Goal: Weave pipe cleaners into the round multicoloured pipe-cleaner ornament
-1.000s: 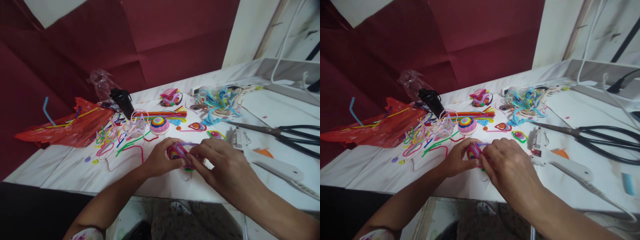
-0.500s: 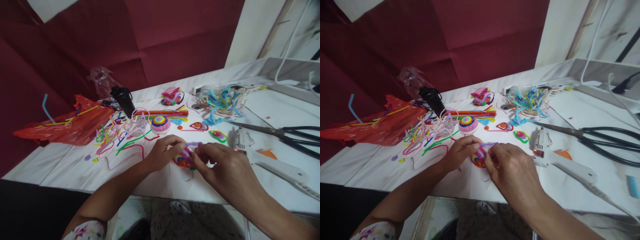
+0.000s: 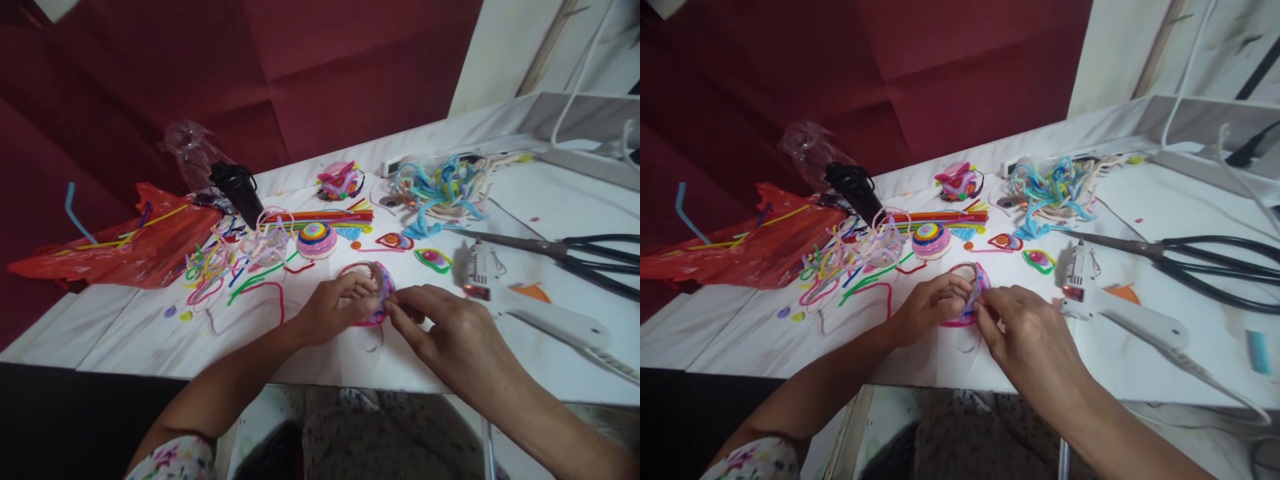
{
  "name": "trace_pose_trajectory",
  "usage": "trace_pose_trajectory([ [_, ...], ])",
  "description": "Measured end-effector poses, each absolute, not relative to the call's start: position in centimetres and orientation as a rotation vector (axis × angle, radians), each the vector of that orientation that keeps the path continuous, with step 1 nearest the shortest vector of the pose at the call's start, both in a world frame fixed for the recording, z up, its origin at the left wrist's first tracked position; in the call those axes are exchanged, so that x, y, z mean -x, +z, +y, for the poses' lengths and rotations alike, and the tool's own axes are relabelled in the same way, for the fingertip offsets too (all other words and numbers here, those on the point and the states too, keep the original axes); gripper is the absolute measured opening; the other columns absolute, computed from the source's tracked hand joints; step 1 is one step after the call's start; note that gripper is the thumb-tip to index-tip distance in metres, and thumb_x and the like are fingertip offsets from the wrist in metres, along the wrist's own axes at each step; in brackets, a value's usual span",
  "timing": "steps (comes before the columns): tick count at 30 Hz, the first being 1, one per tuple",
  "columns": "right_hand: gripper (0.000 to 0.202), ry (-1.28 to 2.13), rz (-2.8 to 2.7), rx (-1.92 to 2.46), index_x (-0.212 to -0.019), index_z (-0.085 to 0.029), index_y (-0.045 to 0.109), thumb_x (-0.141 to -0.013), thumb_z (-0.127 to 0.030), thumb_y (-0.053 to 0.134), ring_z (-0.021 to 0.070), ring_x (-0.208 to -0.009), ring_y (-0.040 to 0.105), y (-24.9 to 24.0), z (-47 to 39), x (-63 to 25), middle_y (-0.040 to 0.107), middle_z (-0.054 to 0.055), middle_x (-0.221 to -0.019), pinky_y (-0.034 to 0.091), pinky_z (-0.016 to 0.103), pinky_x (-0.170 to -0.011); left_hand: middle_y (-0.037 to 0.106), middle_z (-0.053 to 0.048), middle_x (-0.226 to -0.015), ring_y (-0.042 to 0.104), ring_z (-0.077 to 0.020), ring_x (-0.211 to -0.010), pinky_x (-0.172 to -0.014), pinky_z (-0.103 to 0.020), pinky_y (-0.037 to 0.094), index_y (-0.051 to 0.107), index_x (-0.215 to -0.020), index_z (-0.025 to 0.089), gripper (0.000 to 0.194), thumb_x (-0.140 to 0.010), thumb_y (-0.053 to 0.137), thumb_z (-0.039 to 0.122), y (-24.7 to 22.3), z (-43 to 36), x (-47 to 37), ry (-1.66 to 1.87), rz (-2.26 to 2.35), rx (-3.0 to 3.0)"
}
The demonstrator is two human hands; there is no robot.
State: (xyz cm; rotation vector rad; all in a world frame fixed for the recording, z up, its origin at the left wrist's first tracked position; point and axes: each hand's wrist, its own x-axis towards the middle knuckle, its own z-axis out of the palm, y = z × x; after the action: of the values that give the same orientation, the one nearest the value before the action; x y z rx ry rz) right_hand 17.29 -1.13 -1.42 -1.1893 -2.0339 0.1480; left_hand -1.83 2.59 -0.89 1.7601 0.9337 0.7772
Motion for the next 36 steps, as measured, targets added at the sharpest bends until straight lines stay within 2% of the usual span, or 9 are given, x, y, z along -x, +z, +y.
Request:
trace_pose_trajectory([
  [3, 0.024, 0.192, -2.026, 1.197, -0.077, -0.018, 0.064, -0.094, -0.025, 0.049, 0.0191, -0.059, 0.057, -1.5, -1.1, -17.3, 0.061, 0.004, -0.066, 0.039, 0.031, -0.056, 0.069, -0.005, -0.096, 0.065, -0.0186, -0.090, -0.084, -0.030, 0.050, 0.059, -0.101, 0.017, 0.040, -0.069, 0.077, 0.034, -0.8, 2.3, 1.9, 0.739, 0.936, -1.930],
  [8, 0.021, 0.417, -2.010, 1.135, -0.086, -0.019, 0.066, -0.095, -0.026, 0.049, 0.0193, -0.071, 0.062, -0.9, -1.0, -17.7, 0.068, 0.004, -0.078, 0.045, 0.031, -0.065, 0.071, -0.003, -0.091, 0.065, -0.0157, -0.081, -0.077, -0.026, 0.050, 0.063, -0.094, 0.018, 0.019, -0.082, 0.062, 0.032, -0.5, 1.9, 1.8, 0.762, 1.040, -2.039],
  [10, 0.018, 0.535, -1.966, 1.153, -0.091, -0.021, 0.068, -0.094, -0.028, 0.051, 0.0173, -0.071, 0.063, -0.7, -1.1, -18.2, 0.070, 0.003, -0.081, 0.047, 0.029, -0.065, 0.070, -0.002, -0.088, 0.064, -0.0154, -0.079, -0.075, -0.026, 0.049, 0.065, -0.092, 0.017, 0.019, -0.083, 0.060, 0.033, -0.3, 1.9, 1.8, 0.768, 1.074, -2.028],
  [14, 0.015, 0.645, -1.766, 1.254, -0.088, -0.024, 0.067, -0.090, -0.034, 0.056, 0.0142, -0.058, 0.057, -1.4, -1.1, -18.9, 0.066, -0.001, -0.071, 0.041, 0.025, -0.050, 0.069, -0.001, -0.084, 0.062, -0.0147, -0.077, -0.072, -0.025, 0.047, 0.065, -0.092, 0.017, 0.019, -0.084, 0.059, 0.033, -0.3, 2.1, 2.0, 0.843, 1.134, -1.933],
  [17, 0.019, 0.764, -1.672, 1.272, -0.082, -0.024, 0.064, -0.088, -0.040, 0.057, 0.0162, -0.063, 0.060, -2.5, -0.8, -18.2, 0.066, 0.000, -0.071, 0.042, 0.026, -0.052, 0.068, -0.001, -0.084, 0.061, -0.0140, -0.075, -0.070, -0.024, 0.046, 0.064, -0.091, 0.017, 0.018, -0.083, 0.059, 0.033, -0.5, 2.2, 2.0, 0.896, 1.144, -1.843],
  [23, 0.026, 0.962, -1.463, 1.228, -0.083, -0.022, 0.063, -0.082, -0.048, 0.065, 0.0162, -0.066, 0.060, -3.0, 0.0, -15.8, 0.066, 0.002, -0.075, 0.045, 0.027, -0.057, 0.065, 0.001, -0.080, 0.056, -0.0118, -0.071, -0.068, -0.022, 0.045, 0.061, -0.086, 0.018, 0.015, -0.084, 0.060, 0.032, -1.2, 2.1, 1.9, 1.001, 1.094, -1.713],
  [28, 0.027, 0.990, -1.306, 1.177, -0.080, -0.022, 0.060, -0.077, -0.046, 0.071, 0.0142, -0.063, 0.057, -3.2, 0.2, -14.6, 0.062, 0.000, -0.072, 0.044, 0.025, -0.055, 0.061, 0.001, -0.077, 0.054, -0.0114, -0.071, -0.068, -0.022, 0.044, 0.062, -0.087, 0.017, 0.017, -0.086, 0.059, 0.033, -1.8, 1.8, 2.1, 1.061, 1.090, -1.663],
  [36, 0.024, 0.906, -1.292, 1.250, -0.079, -0.023, 0.059, -0.076, -0.045, 0.068, 0.0135, -0.057, 0.055, -2.5, -0.5, -13.4, 0.060, 0.000, -0.065, 0.044, 0.024, -0.052, 0.058, 0.001, -0.070, 0.050, -0.0110, -0.064, -0.062, -0.023, 0.041, 0.063, -0.083, 0.016, 0.016, -0.082, 0.057, 0.031, -1.8, 1.2, 2.2, 1.134, 1.164, -1.670],
])
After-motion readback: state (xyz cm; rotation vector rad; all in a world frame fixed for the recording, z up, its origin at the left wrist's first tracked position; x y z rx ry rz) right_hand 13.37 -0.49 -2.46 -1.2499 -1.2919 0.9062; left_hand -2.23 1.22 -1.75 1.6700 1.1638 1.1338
